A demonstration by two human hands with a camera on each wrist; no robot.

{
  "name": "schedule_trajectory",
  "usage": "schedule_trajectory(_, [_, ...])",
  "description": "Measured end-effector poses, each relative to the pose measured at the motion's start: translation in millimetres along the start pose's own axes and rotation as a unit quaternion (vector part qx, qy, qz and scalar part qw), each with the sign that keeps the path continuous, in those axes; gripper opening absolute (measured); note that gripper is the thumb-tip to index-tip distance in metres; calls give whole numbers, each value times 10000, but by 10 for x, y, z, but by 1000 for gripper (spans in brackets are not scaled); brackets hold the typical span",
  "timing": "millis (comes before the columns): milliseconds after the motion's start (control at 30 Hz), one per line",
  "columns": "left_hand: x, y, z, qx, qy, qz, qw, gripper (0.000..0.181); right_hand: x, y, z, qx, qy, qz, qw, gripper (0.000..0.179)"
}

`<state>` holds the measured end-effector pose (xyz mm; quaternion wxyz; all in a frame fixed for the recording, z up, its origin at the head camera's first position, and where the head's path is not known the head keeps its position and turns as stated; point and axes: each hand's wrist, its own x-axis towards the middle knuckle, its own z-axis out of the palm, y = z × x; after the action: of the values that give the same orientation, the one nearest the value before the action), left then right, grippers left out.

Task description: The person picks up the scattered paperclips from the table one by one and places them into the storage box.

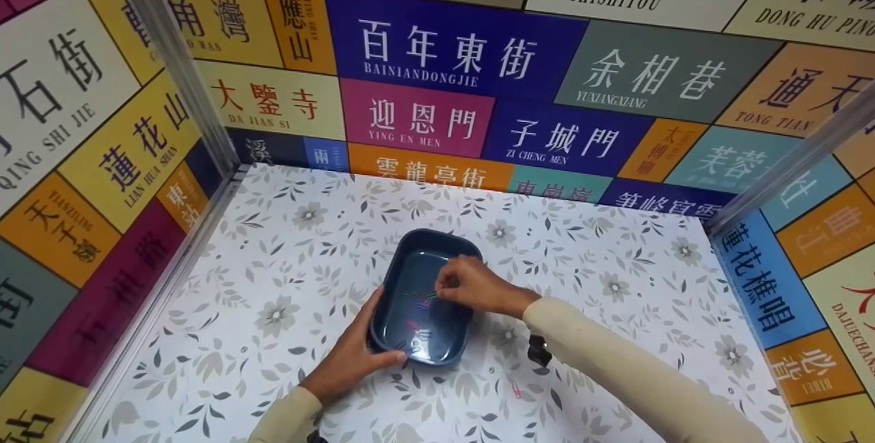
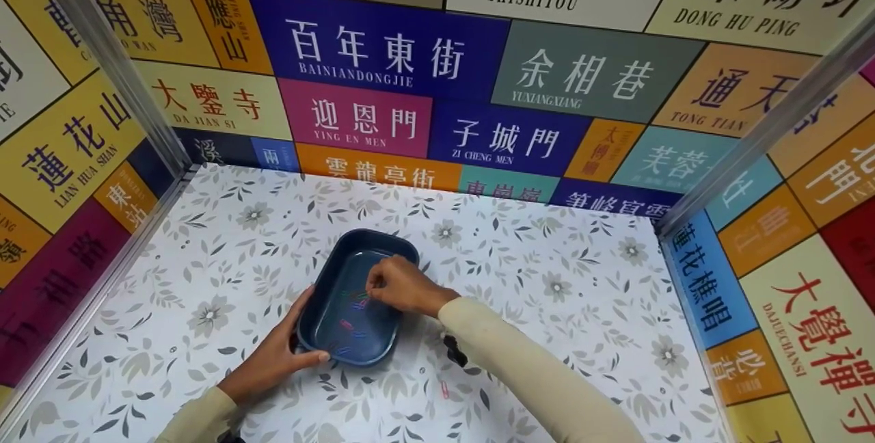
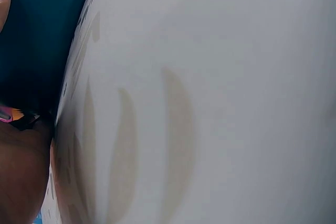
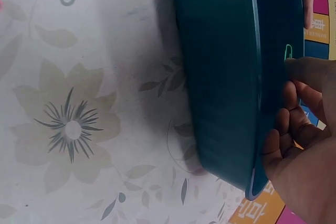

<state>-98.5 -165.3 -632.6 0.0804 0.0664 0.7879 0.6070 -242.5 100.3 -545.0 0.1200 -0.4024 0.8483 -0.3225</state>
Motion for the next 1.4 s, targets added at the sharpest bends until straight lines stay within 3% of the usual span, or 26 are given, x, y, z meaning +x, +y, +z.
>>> schedule_trajectory(567, [-7,12,-3,-38,11,-100,9999,128,120,72,71,148,-267,125,9995,6])
schedule_trajectory(1033, [6,5,1,-199,-53,-49,9998,129,256,307,148,-12,-60,-282,9996,7])
schedule_trajectory(1200, [11,7,4,-136,-54,8,9999,129,286,157,83,-94,-160,9,9998,6])
schedule_trajectory(1400, [1,15,0,-133,-49,-25,9999,129,358,122,86,-128,-213,228,9994,7])
